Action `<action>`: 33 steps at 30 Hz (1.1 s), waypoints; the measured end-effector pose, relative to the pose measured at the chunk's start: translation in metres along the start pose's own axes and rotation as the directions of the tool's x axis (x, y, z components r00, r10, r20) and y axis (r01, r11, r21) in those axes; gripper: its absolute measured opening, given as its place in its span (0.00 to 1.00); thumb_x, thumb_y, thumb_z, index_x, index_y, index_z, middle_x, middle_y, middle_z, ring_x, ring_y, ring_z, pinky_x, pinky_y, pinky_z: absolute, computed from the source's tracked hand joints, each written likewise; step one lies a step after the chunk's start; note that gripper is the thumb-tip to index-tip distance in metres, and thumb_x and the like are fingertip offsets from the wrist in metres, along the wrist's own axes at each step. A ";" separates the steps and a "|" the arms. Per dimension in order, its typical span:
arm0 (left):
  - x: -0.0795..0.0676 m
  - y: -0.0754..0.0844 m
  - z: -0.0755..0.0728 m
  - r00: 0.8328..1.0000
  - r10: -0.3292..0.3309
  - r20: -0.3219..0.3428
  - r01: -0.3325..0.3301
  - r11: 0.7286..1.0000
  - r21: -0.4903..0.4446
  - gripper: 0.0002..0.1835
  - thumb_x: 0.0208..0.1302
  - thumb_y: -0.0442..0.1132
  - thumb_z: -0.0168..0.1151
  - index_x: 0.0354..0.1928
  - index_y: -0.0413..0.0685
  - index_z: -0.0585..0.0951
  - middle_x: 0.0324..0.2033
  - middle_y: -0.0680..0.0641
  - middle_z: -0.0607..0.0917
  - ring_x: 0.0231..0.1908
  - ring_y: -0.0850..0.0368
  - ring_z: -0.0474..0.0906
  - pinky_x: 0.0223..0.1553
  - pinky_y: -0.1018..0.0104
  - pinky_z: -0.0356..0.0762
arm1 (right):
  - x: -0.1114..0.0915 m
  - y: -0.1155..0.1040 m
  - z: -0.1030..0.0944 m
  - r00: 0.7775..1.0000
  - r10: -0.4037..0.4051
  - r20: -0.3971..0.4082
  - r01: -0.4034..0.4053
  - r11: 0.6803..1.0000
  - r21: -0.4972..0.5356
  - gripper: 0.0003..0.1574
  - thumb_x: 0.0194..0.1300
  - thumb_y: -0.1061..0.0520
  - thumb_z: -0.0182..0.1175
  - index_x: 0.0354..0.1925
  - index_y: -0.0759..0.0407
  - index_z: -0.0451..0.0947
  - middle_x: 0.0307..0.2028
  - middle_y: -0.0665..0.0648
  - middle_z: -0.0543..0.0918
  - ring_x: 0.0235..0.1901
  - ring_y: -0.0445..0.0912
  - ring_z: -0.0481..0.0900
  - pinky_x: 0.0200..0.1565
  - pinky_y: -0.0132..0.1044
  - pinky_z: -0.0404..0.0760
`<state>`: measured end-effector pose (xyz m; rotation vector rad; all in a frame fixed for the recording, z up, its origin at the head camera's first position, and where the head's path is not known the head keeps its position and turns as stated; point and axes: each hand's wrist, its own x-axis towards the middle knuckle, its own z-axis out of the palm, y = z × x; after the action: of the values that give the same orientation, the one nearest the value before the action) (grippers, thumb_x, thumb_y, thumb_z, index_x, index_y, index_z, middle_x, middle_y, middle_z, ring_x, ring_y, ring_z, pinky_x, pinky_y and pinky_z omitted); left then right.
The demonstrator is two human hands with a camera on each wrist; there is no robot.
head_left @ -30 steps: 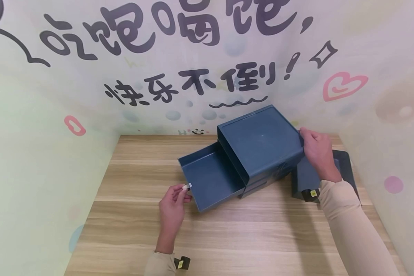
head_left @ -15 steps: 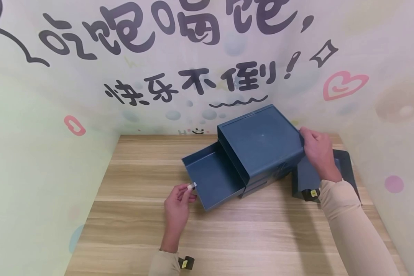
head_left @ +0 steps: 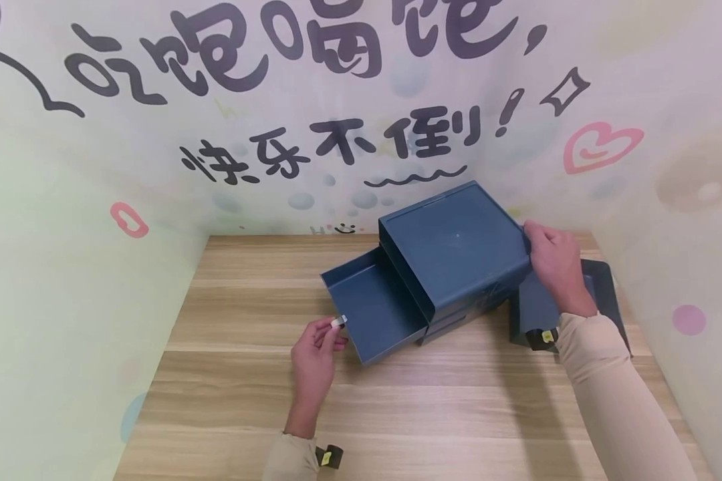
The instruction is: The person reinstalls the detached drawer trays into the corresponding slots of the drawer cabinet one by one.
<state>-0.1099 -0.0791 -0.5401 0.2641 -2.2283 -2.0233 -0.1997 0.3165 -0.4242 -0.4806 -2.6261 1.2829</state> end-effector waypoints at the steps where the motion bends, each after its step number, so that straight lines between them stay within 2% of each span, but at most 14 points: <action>1: 0.000 -0.001 0.000 1.000 0.008 -0.002 -0.008 1.000 -0.001 0.10 0.64 0.34 0.61 0.46 0.40 0.79 0.42 0.39 0.87 0.32 0.42 0.85 0.33 0.64 0.85 | 0.000 0.000 0.000 1.000 0.000 0.001 0.000 1.000 -0.002 0.41 0.63 0.24 0.41 0.12 0.53 0.65 0.09 0.42 0.59 0.15 0.45 0.61 0.19 0.43 0.58; 7: 0.001 -0.001 0.003 0.999 0.037 -0.007 -0.037 0.999 0.001 0.09 0.63 0.34 0.62 0.44 0.43 0.80 0.40 0.40 0.88 0.29 0.49 0.86 0.31 0.66 0.84 | 0.001 0.001 0.000 1.000 -0.005 -0.004 0.005 1.000 -0.003 0.42 0.63 0.24 0.41 0.13 0.54 0.65 0.09 0.41 0.59 0.16 0.46 0.62 0.20 0.43 0.59; 12: 0.002 0.000 0.007 1.000 0.020 -0.001 -0.020 1.000 -0.006 0.09 0.62 0.34 0.63 0.44 0.44 0.81 0.39 0.41 0.88 0.29 0.51 0.86 0.32 0.64 0.85 | 0.000 0.002 0.000 1.000 0.005 -0.011 -0.005 1.000 -0.007 0.41 0.63 0.24 0.42 0.12 0.54 0.64 0.09 0.42 0.58 0.15 0.46 0.61 0.20 0.43 0.59; 18: 0.006 0.004 0.015 1.000 0.006 0.020 -0.006 1.000 -0.003 0.09 0.62 0.36 0.64 0.44 0.45 0.81 0.39 0.41 0.88 0.31 0.50 0.86 0.33 0.65 0.85 | -0.001 0.002 0.000 1.000 0.008 -0.001 -0.008 1.000 -0.007 0.42 0.63 0.23 0.41 0.11 0.53 0.63 0.09 0.42 0.58 0.15 0.46 0.61 0.19 0.43 0.59; 22: 0.008 0.006 0.021 0.999 0.021 0.028 -0.020 1.000 -0.009 0.09 0.62 0.34 0.63 0.44 0.42 0.81 0.38 0.39 0.87 0.30 0.49 0.86 0.32 0.67 0.84 | -0.001 0.002 0.001 1.000 0.005 -0.004 -0.005 1.000 -0.006 0.43 0.62 0.23 0.41 0.11 0.54 0.63 0.09 0.42 0.58 0.15 0.46 0.60 0.19 0.44 0.59; 29: 0.010 0.009 0.029 0.999 0.009 0.036 -0.009 1.000 -0.019 0.10 0.61 0.33 0.64 0.45 0.41 0.80 0.38 0.39 0.87 0.32 0.44 0.86 0.32 0.67 0.84 | 0.000 0.001 0.001 1.000 0.002 -0.004 -0.002 1.000 -0.004 0.41 0.64 0.25 0.41 0.12 0.54 0.63 0.09 0.42 0.58 0.16 0.46 0.61 0.20 0.44 0.59; 33: 0.011 0.009 0.034 0.999 -0.007 0.035 0.007 1.000 -0.008 0.10 0.61 0.35 0.65 0.44 0.42 0.80 0.38 0.40 0.87 0.32 0.46 0.86 0.32 0.67 0.84 | 0.000 0.001 0.000 1.000 0.008 -0.003 -0.008 1.000 -0.003 0.41 0.64 0.25 0.41 0.12 0.54 0.63 0.09 0.42 0.58 0.15 0.47 0.61 0.20 0.44 0.59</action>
<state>-0.1280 -0.0479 -0.5350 0.2377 -2.2423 -2.0562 -0.1997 0.3168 -0.4247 -0.4935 -2.6269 1.2802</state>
